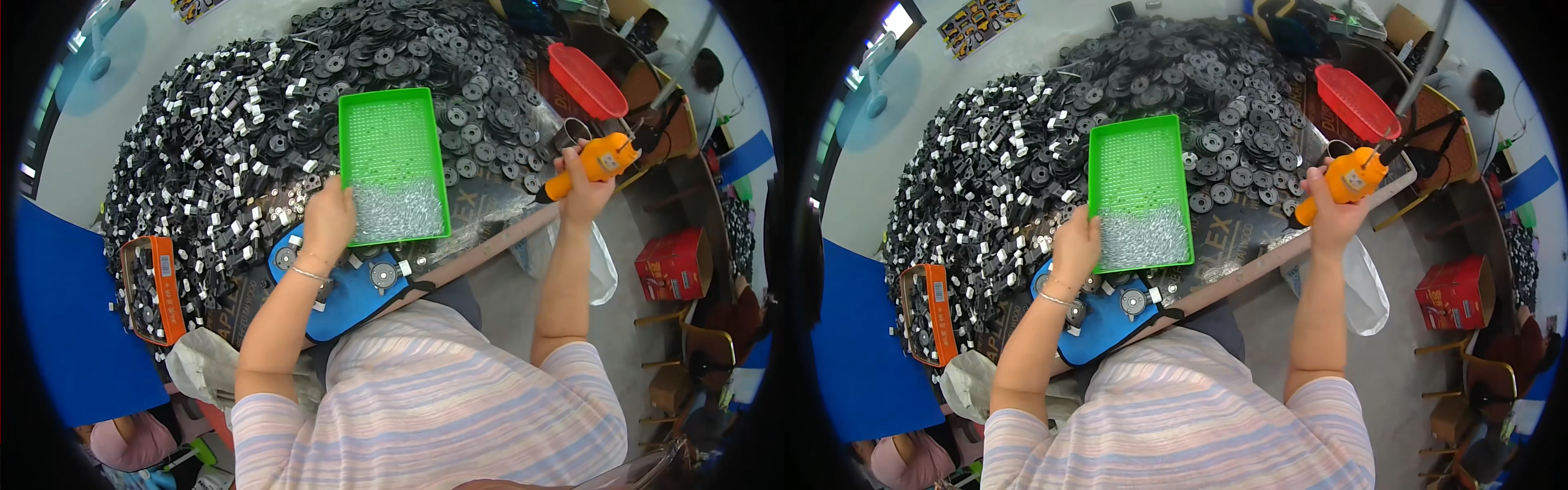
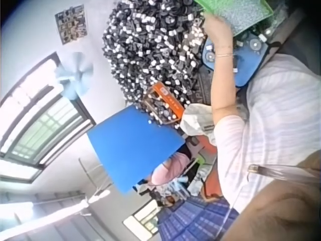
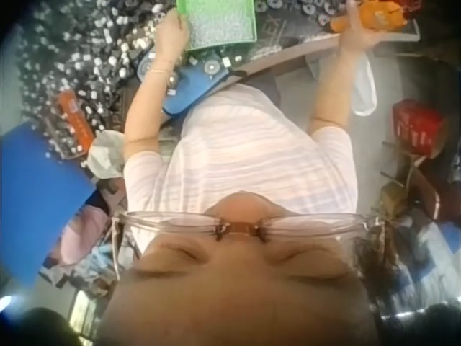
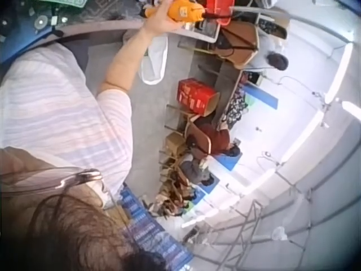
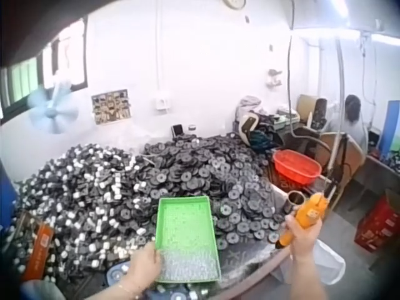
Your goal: Assembling small components on a jig using a handheld electric screwdriver.
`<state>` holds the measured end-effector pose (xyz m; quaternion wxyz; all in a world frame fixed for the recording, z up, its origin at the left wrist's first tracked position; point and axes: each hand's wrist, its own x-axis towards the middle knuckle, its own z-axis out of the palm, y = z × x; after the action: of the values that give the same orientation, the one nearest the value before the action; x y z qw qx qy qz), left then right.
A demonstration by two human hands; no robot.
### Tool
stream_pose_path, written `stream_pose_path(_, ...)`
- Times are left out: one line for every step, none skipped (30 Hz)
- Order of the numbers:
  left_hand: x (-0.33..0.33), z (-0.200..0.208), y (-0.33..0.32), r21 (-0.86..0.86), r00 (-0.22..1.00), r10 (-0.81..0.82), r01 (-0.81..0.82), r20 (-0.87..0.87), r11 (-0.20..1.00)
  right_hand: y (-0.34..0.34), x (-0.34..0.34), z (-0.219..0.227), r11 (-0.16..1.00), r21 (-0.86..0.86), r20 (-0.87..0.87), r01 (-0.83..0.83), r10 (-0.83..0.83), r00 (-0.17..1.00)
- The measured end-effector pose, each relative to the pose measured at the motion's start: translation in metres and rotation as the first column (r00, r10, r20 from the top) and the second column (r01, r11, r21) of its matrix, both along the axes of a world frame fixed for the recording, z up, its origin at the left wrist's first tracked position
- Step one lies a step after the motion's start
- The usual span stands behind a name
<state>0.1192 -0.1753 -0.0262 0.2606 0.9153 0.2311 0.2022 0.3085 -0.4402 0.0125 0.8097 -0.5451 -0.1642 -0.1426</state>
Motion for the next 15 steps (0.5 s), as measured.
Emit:
stream_pose_path(0.003, -0.003, -0.008, 0.005, 1.000, -0.014, 0.014, -0.005, 1.000, 0.004, -0.003, -0.002, 0.999, -0.043, 0.010, -0.028, 0.028, 1.000)
stream_pose_path(0.006, -0.006, -0.015, 0.009, 0.999, -0.030, 0.030, -0.012, 1.000, 0.009, -0.007, -0.005, 0.995, -0.087, 0.018, -0.054, 0.055, 0.998)
stream_pose_path(0.006, -0.007, -0.021, -0.026, 0.997, -0.063, 0.062, -0.033, 0.998, 0.014, -0.013, 0.000, 0.990, -0.129, 0.049, -0.061, 0.068, 0.996)
stream_pose_path(0.004, -0.007, -0.020, -0.026, 0.997, -0.065, 0.064, -0.033, 0.998, 0.012, -0.012, 0.001, 0.990, -0.129, 0.048, -0.060, 0.066, 0.997)
stream_pose_path(0.000, -0.006, -0.016, -0.032, 0.996, -0.068, 0.066, -0.049, 0.997, 0.007, -0.010, 0.000, 0.990, -0.139, 0.055, -0.032, 0.040, 0.998)
stream_pose_path(-0.004, -0.006, -0.011, -0.037, 0.995, -0.071, 0.069, -0.065, 0.997, 0.002, -0.008, 0.000, 0.989, -0.148, 0.061, -0.005, 0.014, 0.998)
stream_pose_path(-0.005, -0.008, -0.001, -0.033, 0.997, -0.041, 0.039, -0.066, 0.999, -0.006, 0.000, -0.003, 0.997, -0.077, 0.037, -0.014, 0.017, 0.999)
stream_pose_path(-0.003, -0.007, 0.003, -0.054, 0.997, -0.012, 0.008, -0.072, 0.999, -0.005, 0.000, -0.004, 0.997, -0.076, 0.037, -0.014, 0.017, 0.999)
stream_pose_path(-0.002, -0.007, 0.005, -0.075, 0.997, 0.018, -0.024, -0.078, 0.997, -0.004, 0.001, -0.005, 0.999, -0.050, 0.016, -0.020, 0.021, 1.000)
stream_pose_path(0.001, -0.008, -0.003, -0.119, 0.994, 0.033, -0.045, -0.100, 0.992, -0.004, 0.001, -0.006, 0.999, -0.024, -0.005, -0.027, 0.027, 1.000)
stream_pose_path(0.004, -0.007, -0.013, -0.125, 0.996, -0.028, 0.018, -0.085, 0.992, 0.005, -0.004, -0.007, 0.999, -0.049, -0.003, -0.019, 0.019, 1.000)
stream_pose_path(0.004, -0.007, -0.022, -0.129, 0.994, -0.090, 0.080, -0.069, 0.988, 0.009, -0.007, -0.007, 0.999, -0.049, -0.003, -0.020, 0.020, 1.000)
stream_pose_path(0.005, -0.009, -0.026, -0.098, 0.985, -0.166, 0.160, -0.052, 0.982, 0.011, -0.008, -0.006, 0.993, -0.104, 0.025, -0.064, 0.067, 0.997)
stream_pose_path(0.003, -0.005, -0.026, -0.101, 0.985, -0.165, 0.159, -0.054, 0.982, 0.012, -0.009, -0.006, 0.981, -0.162, 0.048, -0.106, 0.115, 0.992)
stream_pose_path(0.000, 0.004, -0.026, -0.151, 0.974, -0.186, 0.166, -0.132, 0.975, 0.009, -0.005, -0.009, 0.989, -0.137, 0.073, -0.062, 0.072, 0.995)
